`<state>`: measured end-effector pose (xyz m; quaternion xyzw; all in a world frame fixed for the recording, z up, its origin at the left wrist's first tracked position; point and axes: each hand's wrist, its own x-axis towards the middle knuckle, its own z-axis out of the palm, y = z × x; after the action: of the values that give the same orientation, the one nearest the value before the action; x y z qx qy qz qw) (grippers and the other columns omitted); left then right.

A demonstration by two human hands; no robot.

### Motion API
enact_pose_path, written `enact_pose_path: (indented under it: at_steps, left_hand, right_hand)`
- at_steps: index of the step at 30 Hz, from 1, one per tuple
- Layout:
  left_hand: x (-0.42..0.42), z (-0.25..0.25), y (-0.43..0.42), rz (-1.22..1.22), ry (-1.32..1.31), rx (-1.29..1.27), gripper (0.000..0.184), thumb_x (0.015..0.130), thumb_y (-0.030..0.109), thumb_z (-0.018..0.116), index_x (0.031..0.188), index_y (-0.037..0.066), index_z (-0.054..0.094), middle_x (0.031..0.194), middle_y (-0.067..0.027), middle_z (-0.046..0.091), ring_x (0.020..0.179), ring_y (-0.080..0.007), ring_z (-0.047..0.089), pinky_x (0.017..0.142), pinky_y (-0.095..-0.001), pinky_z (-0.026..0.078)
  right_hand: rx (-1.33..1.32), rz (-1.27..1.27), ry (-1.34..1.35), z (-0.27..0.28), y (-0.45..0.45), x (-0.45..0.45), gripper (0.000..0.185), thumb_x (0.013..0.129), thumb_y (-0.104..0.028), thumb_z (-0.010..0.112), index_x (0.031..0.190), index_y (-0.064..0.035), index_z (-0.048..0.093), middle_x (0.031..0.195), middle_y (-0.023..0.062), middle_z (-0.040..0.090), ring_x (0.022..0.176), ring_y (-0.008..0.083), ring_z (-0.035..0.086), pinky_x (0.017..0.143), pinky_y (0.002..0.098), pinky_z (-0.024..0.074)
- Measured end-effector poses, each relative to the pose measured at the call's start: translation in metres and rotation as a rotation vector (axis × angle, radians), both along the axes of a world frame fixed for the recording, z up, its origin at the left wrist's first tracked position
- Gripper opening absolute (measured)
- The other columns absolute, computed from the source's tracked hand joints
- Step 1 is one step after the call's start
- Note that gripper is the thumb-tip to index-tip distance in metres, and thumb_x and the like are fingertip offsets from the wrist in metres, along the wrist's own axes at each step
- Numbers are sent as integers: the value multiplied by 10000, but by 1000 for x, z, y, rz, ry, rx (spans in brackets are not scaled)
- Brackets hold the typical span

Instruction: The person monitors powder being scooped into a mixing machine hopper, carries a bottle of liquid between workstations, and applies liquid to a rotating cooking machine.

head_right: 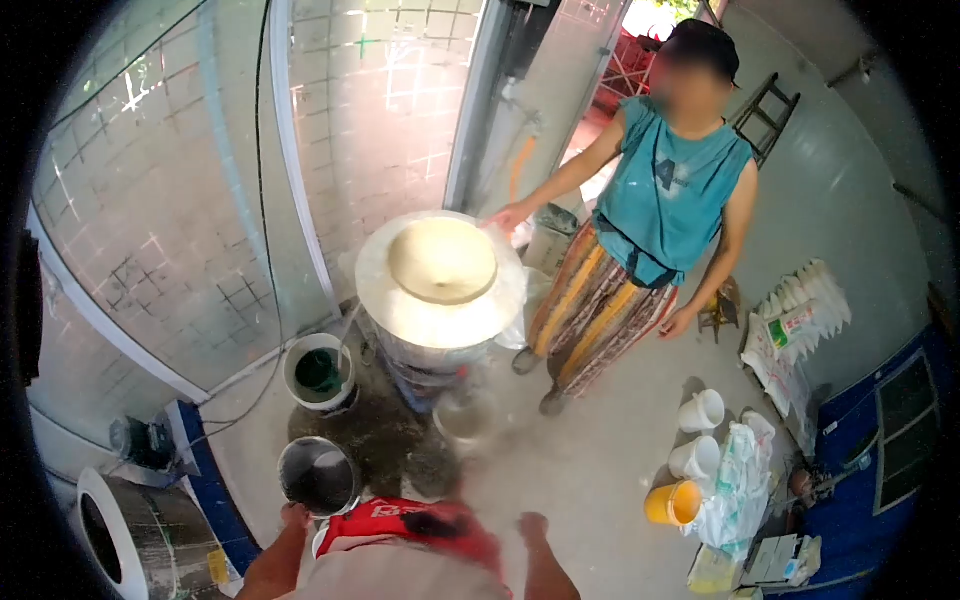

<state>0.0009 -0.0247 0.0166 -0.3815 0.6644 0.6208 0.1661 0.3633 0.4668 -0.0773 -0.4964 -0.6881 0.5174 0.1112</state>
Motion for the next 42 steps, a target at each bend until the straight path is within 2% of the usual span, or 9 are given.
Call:
enact_pose_path:
  at_steps: [2, 5, 11, 17, 20, 23, 28, 34, 42]
  left_hand:
    - [5, -9, -8, 55, 0, 33, 168, 683, -1, 444, 843, 19, 488, 593, -82, 461, 415, -176, 434, 343, -279, 379]
    - [5, -20, -21, 38, -6, 54, 186, 687, 12, 453, 869, 14, 491, 636, -94, 482, 447, -172, 455, 360, -269, 391]
    - [-10, -10, -14, -69, 21, 25, 286, 702, 37, 447, 983, -8, 480, 681, -108, 518, 467, -176, 512, 360, -258, 400]
    - [-18, 8, 4, -168, 50, -31, 321, 701, 27, 437, 1019, 1, 474, 675, -95, 516, 450, -157, 506, 341, -251, 387]
    - [-21, 18, 9, -160, 39, -95, 319, 700, 16, 433, 1016, 3, 475, 684, -99, 522, 456, -156, 511, 336, -250, 389]
    - [-19, 21, 10, -146, 27, -116, 316, 699, 9, 430, 1013, 5, 472, 692, -102, 526, 462, -159, 516, 337, -252, 397]
    - [-15, -4, -5, -103, 31, -46, 282, 697, 13, 429, 976, 11, 472, 702, -107, 525, 456, -162, 516, 340, -261, 407]
    - [-26, 5, 3, -171, 37, -59, 260, 709, 33, 427, 967, 14, 457, 675, -106, 521, 439, -164, 512, 342, -266, 408]
    - [-37, 0, 14, -203, 47, -39, 226, 728, 65, 422, 945, 23, 469, 704, -116, 521, 457, -185, 526, 350, -276, 416]
  right_hand:
    - [-477, -385, 134, 37, -11, -3, 85, 712, -113, 540, 753, -39, 538, 566, 72, 522, 423, 132, 472, 327, 228, 357]
    - [-404, -401, -117, 109, -29, -35, 80, 715, -113, 539, 749, -41, 540, 562, 70, 521, 414, 131, 467, 320, 228, 349]
    - [-317, -226, -1, 42, -7, -19, 66, 720, -111, 539, 742, -49, 537, 556, 67, 517, 403, 127, 457, 313, 226, 335]
    - [-451, -386, 78, 71, -14, -45, 62, 717, -111, 540, 737, -52, 541, 554, 65, 518, 405, 126, 459, 320, 224, 341]
    - [-251, -129, -88, 52, -12, -40, 66, 717, -119, 540, 730, -54, 546, 560, 65, 522, 410, 126, 463, 327, 227, 351]
    - [-398, -396, -126, 125, -34, -65, 73, 717, -124, 539, 721, -51, 546, 563, 67, 526, 411, 128, 464, 330, 230, 355]
    - [173, 243, -354, -43, 8, 12, 83, 716, -120, 540, 723, -37, 541, 564, 69, 525, 406, 131, 461, 325, 234, 347]
    - [330, 298, -203, -102, 25, 40, 82, 718, -109, 539, 714, -28, 533, 556, 79, 516, 399, 135, 457, 321, 243, 344]
    - [299, 190, -53, -55, 21, 11, 72, 713, -104, 538, 712, -32, 533, 542, 78, 507, 417, 144, 469, 334, 250, 360]
